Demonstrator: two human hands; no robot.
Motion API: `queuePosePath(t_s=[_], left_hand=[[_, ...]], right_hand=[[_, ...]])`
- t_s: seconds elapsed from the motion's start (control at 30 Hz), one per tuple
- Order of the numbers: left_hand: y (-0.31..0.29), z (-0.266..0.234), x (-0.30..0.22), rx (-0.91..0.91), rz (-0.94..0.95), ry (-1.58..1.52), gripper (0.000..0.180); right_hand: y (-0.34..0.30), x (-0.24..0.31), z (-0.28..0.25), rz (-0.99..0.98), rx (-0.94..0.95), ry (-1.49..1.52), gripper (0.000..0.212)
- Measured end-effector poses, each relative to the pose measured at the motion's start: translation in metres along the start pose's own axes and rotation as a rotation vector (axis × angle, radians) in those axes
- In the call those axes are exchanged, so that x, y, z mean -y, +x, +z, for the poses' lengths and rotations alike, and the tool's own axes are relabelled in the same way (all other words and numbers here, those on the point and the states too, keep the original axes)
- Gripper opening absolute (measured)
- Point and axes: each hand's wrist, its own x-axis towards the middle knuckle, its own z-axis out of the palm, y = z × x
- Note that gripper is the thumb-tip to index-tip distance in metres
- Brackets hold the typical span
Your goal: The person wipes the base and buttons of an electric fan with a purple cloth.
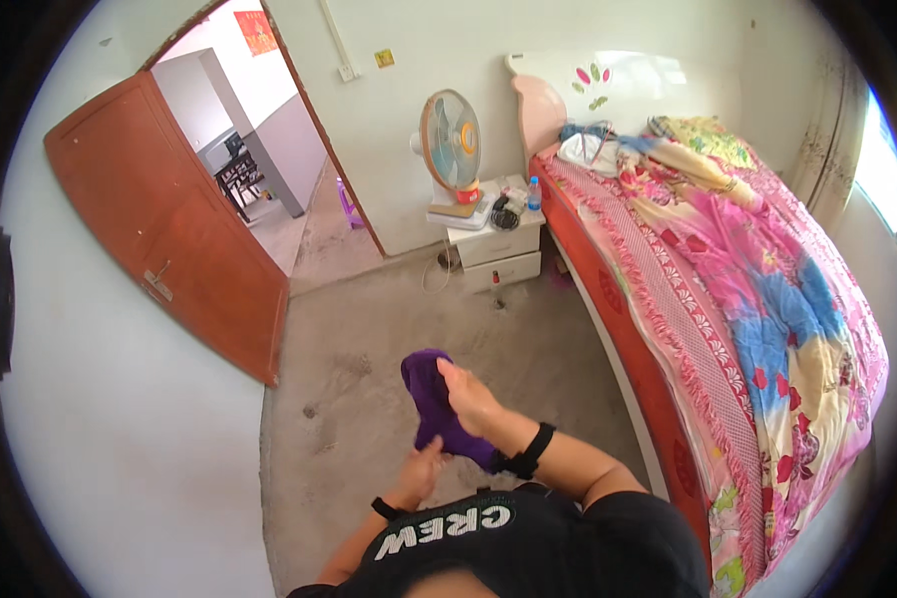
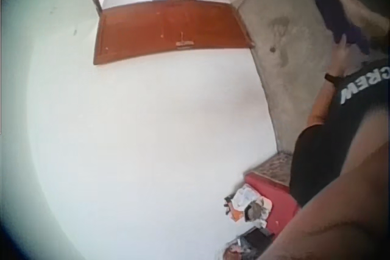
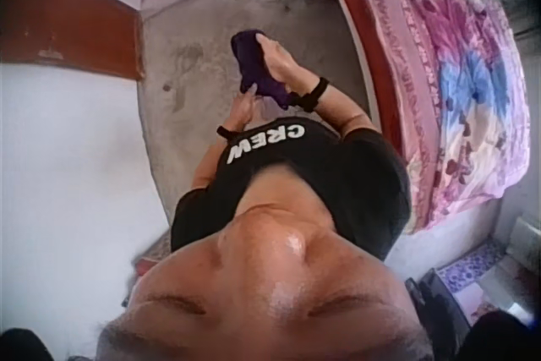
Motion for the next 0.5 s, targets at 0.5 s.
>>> queuePosePath(t_s=[0.5], left_hand=[[0.232,-0.089,-0.19,-0.047,0.069,-0.693,0.035]], right_hand=[[0.291,-0.039,-0.106,-0.219,-0.386,-0.469,0.028]])
